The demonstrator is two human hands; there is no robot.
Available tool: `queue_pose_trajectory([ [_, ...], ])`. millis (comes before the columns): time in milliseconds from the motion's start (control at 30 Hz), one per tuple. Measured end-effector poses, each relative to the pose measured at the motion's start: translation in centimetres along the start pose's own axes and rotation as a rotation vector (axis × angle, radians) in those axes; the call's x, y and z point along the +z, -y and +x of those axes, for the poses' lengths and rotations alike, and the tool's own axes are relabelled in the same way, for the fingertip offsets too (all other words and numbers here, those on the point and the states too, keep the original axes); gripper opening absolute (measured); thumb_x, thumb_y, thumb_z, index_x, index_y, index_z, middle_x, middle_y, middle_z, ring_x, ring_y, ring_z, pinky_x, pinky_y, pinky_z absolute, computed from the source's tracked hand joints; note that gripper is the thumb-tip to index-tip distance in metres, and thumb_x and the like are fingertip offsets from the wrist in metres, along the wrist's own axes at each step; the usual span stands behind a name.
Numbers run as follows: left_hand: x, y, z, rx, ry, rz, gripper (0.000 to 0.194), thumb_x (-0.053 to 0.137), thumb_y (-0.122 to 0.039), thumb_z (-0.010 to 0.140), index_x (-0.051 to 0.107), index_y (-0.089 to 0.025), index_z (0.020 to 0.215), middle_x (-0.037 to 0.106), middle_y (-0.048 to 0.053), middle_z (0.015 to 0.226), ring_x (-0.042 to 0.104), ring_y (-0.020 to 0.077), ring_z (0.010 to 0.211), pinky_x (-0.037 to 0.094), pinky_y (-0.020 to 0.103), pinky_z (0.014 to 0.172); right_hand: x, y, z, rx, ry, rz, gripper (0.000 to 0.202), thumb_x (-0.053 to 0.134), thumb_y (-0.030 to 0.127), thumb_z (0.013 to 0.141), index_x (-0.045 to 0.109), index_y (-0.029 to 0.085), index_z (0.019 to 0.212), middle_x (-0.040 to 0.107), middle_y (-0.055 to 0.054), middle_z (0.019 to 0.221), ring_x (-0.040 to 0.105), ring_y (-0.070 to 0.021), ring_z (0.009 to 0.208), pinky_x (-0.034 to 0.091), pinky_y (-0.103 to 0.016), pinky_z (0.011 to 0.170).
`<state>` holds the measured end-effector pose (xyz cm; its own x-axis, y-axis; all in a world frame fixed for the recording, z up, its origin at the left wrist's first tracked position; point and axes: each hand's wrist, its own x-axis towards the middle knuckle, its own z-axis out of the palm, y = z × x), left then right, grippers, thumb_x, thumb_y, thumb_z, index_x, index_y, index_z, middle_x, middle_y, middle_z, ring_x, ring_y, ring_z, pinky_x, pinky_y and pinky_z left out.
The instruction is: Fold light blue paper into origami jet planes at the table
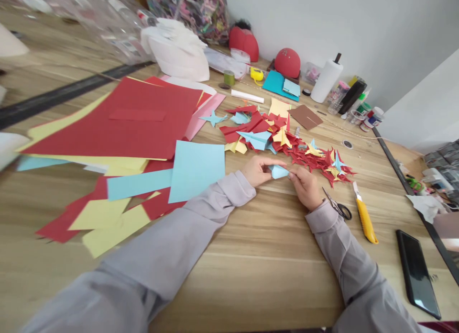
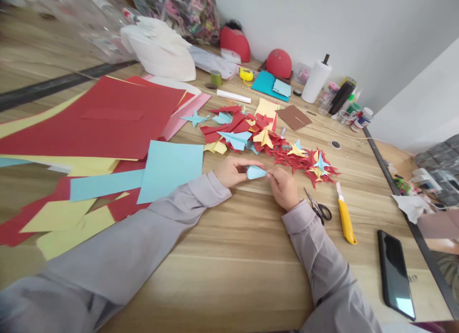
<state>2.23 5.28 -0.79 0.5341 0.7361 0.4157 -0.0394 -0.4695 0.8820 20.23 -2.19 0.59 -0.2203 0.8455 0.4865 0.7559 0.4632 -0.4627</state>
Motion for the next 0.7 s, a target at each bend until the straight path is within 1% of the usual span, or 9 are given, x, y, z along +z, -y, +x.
queue_pose_trajectory([
  [67, 0.06, -0.02, -0.01, -0.027, -0.012, -0.028, 0.031, 0.073, -0.030, 0.065, 0.073, -0.013, 0.091, 0.073, 0.010, 0.089, 0.068, 0.0196, 0.080, 0.054, 0.026, 0.070, -0.01, 0.08, 0.02, -0.007, 0.014, 0.020, 0.024, 0.041, 0.029, 0.092, 0.061, 0.019, 0.089, 0.061, -0.005, 0.076, 0.057, -0.0168, 0.073, 0.046, -0.029, 0.066],
  [133, 0.13, 0.02, -0.01, -0.020, -0.034, -0.065, 0.024, 0.072, -0.028, 0.064, 0.074, -0.014, 0.084, 0.073, 0.009, 0.087, 0.068, 0.0198, 0.081, 0.054, 0.026, 0.071, 0.01, 0.17, 0.02, -0.018, 0.029, 0.036, 0.023, 0.041, 0.029, 0.092, 0.061, 0.019, 0.089, 0.062, -0.006, 0.078, 0.058, -0.0171, 0.075, 0.046, -0.029, 0.067],
  [200, 0.20, 0.09, -0.03, -0.014, -0.063, -0.099, 0.016, 0.072, -0.026, 0.063, 0.074, -0.014, 0.074, 0.073, 0.009, 0.082, 0.068, 0.0197, 0.078, 0.054, 0.027, 0.071, 0.04, 0.23, 0.01, -0.026, 0.044, 0.040, 0.023, 0.042, 0.029, 0.092, 0.062, 0.019, 0.090, 0.062, -0.006, 0.079, 0.059, -0.0176, 0.076, 0.046, -0.030, 0.068],
  [267, 0.23, 0.14, -0.08, -0.039, -0.071, -0.125, 0.014, 0.073, -0.026, 0.061, 0.073, -0.014, 0.069, 0.073, 0.009, 0.078, 0.068, 0.0196, 0.074, 0.054, 0.028, 0.070, 0.09, 0.26, -0.03, -0.027, 0.052, 0.031, 0.023, 0.043, 0.030, 0.092, 0.063, 0.019, 0.092, 0.063, -0.007, 0.079, 0.059, -0.0180, 0.076, 0.047, -0.030, 0.068],
  [433, 0.15, -0.05, -0.20, -0.129, -0.066, -0.153, 0.015, 0.075, -0.025, 0.059, 0.073, -0.013, 0.069, 0.073, 0.010, 0.076, 0.068, 0.0204, 0.072, 0.054, 0.029, 0.070, 0.21, 0.18, -0.09, -0.037, 0.063, 0.034, 0.023, 0.045, 0.032, 0.091, 0.063, 0.019, 0.099, 0.065, -0.007, 0.082, 0.060, -0.0179, 0.077, 0.047, -0.030, 0.070],
  [567, 0.17, -0.27, -0.17, -0.155, -0.075, -0.178, 0.016, 0.077, -0.024, 0.055, 0.072, -0.013, 0.066, 0.073, 0.010, 0.075, 0.068, 0.0204, 0.071, 0.054, 0.029, 0.069, 0.30, 0.19, -0.07, -0.043, 0.082, 0.017, 0.024, 0.045, 0.032, 0.091, 0.064, 0.019, 0.095, 0.064, -0.006, 0.078, 0.059, -0.0170, 0.074, 0.046, -0.029, 0.067],
  [700, 0.20, -0.36, -0.16, -0.210, -0.081, -0.176, 0.018, 0.078, -0.024, 0.053, 0.073, -0.013, 0.067, 0.073, 0.009, 0.075, 0.068, 0.0199, 0.070, 0.054, 0.027, 0.067, 0.34, 0.24, -0.06, -0.046, 0.077, 0.019, 0.022, 0.045, 0.030, 0.091, 0.065, 0.019, 0.092, 0.064, -0.006, 0.077, 0.059, -0.0166, 0.073, 0.046, -0.028, 0.067],
])
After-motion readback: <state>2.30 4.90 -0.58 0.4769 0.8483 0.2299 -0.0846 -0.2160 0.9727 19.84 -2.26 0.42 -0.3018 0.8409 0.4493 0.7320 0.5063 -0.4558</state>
